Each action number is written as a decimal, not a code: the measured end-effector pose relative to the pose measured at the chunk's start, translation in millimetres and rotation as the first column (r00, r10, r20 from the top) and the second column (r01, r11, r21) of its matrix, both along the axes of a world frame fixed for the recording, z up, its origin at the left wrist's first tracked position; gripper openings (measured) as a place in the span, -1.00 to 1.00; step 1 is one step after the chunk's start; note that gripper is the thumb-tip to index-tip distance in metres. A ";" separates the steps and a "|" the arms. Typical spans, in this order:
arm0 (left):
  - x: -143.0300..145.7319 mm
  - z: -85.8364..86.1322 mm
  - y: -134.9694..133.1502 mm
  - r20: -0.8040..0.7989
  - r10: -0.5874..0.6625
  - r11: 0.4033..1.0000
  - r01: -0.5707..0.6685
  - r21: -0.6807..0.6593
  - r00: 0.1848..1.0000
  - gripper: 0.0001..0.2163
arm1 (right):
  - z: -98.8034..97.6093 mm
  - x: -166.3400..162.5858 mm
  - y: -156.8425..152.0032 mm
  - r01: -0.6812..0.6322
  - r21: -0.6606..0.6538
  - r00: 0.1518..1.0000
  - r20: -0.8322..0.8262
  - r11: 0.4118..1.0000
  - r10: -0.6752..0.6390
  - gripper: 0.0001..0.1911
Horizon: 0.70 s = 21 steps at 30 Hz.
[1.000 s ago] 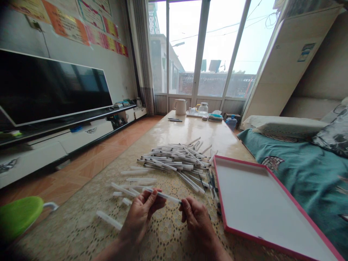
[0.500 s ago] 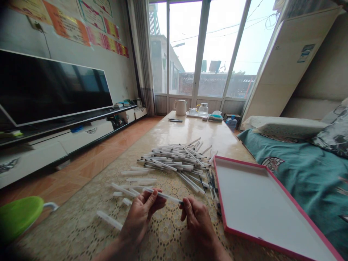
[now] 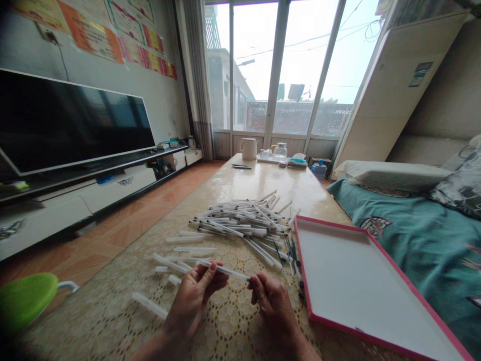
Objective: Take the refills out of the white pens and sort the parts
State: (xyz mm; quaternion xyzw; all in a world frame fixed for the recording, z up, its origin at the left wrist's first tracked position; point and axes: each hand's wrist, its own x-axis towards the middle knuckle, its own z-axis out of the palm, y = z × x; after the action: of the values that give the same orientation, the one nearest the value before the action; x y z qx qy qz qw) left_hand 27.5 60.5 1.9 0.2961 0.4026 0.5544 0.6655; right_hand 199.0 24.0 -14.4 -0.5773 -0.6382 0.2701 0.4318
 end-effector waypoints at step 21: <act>1.1 1.8 -0.7 0.000 0.001 1.000 -0.001 0.023 1.000 -0.75 | 1.2 0.4 -1.1 -0.039 -0.017 0.999 0.025 0.999 0.040 -0.60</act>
State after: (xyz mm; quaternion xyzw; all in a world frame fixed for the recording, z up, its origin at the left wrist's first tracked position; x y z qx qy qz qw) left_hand 28.7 59.8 3.7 0.3034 0.3962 0.5593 0.6619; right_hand 199.5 23.0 -13.2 -0.5715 -0.6527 0.2763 0.4136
